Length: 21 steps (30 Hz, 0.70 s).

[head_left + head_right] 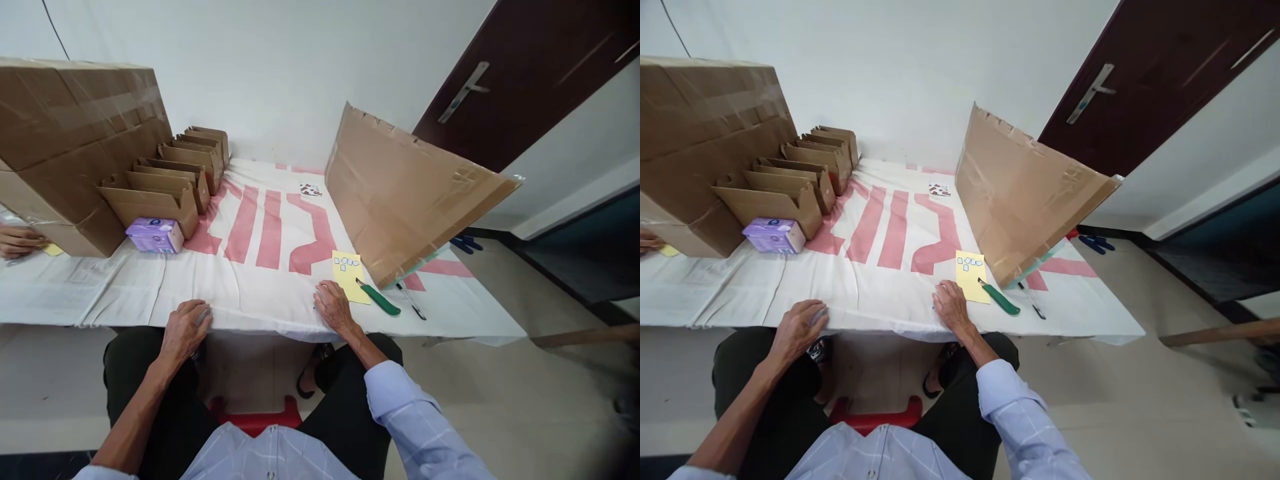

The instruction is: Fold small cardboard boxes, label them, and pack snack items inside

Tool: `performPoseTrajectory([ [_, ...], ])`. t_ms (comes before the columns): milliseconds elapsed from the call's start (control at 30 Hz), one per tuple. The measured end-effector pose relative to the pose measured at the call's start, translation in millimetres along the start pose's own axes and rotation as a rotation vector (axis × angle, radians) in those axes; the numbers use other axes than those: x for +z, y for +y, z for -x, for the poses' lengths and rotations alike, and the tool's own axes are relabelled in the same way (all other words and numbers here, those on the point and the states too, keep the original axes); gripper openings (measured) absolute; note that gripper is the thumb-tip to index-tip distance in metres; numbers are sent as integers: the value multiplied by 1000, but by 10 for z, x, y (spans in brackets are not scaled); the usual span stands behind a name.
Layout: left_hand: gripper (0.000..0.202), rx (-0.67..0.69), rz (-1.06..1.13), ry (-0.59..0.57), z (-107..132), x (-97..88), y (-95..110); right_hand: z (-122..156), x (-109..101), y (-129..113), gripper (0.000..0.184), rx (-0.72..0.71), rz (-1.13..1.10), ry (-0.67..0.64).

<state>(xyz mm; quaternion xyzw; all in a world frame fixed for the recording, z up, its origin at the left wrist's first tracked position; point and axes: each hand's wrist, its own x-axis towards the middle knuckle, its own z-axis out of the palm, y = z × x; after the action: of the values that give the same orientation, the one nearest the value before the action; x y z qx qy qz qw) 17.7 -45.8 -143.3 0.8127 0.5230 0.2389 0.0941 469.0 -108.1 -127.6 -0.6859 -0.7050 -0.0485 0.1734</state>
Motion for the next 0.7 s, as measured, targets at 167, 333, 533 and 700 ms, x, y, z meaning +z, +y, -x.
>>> performPoseTrajectory([
  [167,36,10,-9,-2,1,12,-33,16,31,195,35,170,51,20],
  [333,37,10,-12,-4,-5,12,-12,49,63,386,46,327,100,3],
  [533,34,-17,-51,15,-1,7,77,89,144,320,44,317,87,-66],
  [700,34,-7,-68,10,17,27,72,55,185,177,44,273,49,-66],
])
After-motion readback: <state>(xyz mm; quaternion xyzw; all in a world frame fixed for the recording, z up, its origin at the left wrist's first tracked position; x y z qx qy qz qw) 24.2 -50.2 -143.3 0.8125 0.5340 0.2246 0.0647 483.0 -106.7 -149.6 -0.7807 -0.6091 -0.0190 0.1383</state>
